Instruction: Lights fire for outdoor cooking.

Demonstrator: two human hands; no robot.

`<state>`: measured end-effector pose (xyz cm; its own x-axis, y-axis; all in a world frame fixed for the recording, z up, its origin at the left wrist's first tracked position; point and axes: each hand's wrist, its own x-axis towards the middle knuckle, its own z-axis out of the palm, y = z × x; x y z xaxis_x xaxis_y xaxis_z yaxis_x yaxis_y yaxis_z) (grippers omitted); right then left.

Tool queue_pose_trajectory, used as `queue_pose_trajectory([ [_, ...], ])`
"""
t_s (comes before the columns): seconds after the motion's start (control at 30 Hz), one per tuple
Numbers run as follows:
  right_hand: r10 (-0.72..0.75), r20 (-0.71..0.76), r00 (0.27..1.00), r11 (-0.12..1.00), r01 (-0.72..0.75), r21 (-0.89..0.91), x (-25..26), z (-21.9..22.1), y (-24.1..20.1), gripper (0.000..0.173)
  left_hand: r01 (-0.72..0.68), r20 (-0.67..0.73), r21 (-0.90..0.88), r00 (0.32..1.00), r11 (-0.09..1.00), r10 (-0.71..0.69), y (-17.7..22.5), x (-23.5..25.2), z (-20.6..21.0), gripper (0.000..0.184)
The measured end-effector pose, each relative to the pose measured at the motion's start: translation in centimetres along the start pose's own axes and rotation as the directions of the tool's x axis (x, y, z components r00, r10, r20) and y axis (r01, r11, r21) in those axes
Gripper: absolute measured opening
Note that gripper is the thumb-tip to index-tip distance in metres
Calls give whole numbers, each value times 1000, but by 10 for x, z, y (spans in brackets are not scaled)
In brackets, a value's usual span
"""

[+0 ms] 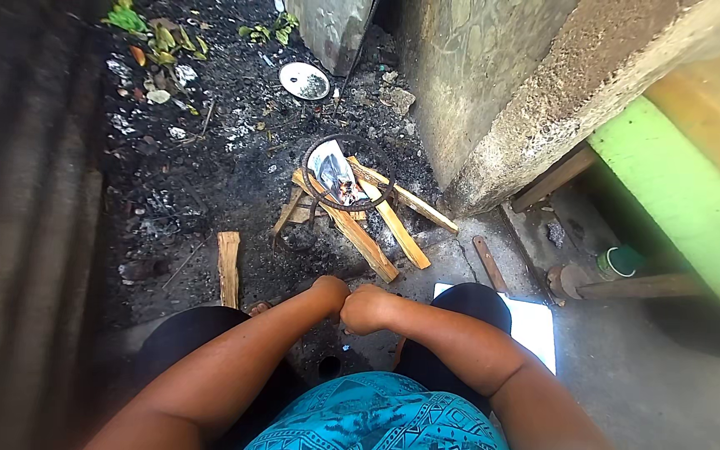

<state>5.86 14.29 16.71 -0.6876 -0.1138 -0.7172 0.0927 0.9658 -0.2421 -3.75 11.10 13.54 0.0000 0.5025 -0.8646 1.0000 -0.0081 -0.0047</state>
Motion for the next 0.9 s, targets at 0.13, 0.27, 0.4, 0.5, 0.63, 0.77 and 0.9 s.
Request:
queue_pose_trajectory([
  [0.13,3,-3,1000,1000,-3,6,0,0,1,38,-4,1,-13,1000,1000,4,0,0,0,34],
  [0.27,3,0,1000,1000,-3,15,-1,-1,0,38,-8,-2,-9,1000,1000,8,-2,2,1,39],
  [0.4,0,4,1000,1000,0,14,2,0,-1,39,-12,-2,-20,1000,1000,12,-3,4,3,41],
  [0.5,-10,3,1000,1000,10,27,5,2,-1,39,-66,-7,-48,998,997,65,-10,9,10,43],
  [0.63,-17,8,1000,999,17,45,12,4,-1,36,-92,19,-43,995,995,93,-16,19,12,41],
  [0.77,-6,56,998,999,3,43,17,-1,-1,36,-80,-11,-26,997,996,80,-14,10,2,32],
  [0.9,-25,77,997,999,23,28,25,-8,-1,37,-33,-15,-44,999,998,32,-18,5,-1,29],
])
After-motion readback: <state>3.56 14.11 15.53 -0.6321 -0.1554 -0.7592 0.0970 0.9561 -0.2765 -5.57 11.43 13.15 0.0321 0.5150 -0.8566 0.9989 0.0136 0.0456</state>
